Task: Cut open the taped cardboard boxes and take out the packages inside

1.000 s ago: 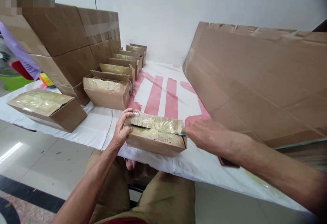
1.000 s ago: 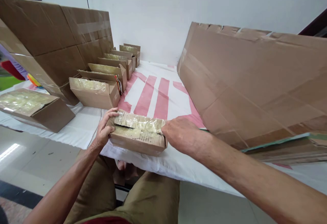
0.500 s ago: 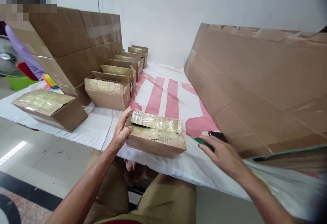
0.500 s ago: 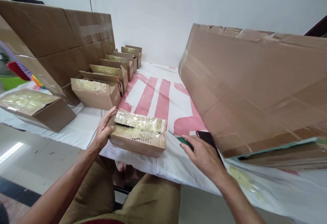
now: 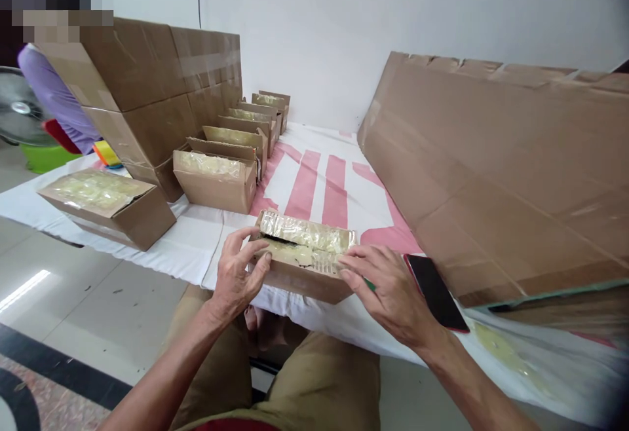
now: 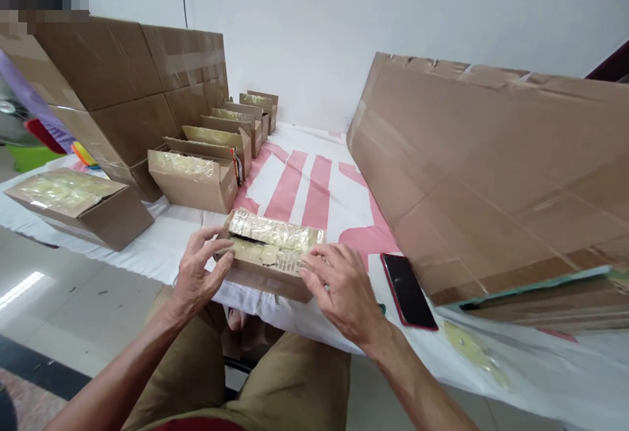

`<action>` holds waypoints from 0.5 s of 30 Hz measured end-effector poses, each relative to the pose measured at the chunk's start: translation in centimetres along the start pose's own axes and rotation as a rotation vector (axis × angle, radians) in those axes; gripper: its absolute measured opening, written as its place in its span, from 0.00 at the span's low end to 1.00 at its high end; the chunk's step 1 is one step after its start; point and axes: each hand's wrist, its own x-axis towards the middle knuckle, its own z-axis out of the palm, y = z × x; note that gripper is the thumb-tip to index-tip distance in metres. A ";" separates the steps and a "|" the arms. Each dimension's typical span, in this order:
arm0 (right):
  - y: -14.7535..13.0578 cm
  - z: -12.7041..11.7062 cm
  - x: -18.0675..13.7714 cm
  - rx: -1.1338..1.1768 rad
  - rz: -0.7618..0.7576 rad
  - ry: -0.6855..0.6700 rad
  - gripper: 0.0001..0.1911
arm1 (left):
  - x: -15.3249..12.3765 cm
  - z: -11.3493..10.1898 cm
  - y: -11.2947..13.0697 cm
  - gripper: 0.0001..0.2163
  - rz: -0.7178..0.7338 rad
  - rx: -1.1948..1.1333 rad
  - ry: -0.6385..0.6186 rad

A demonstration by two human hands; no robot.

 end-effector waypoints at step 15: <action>-1.5 1.7 4.8 -0.168 0.089 -0.416 0.12 | 6.0 -0.3 1.5 0.05 0.258 0.399 -0.648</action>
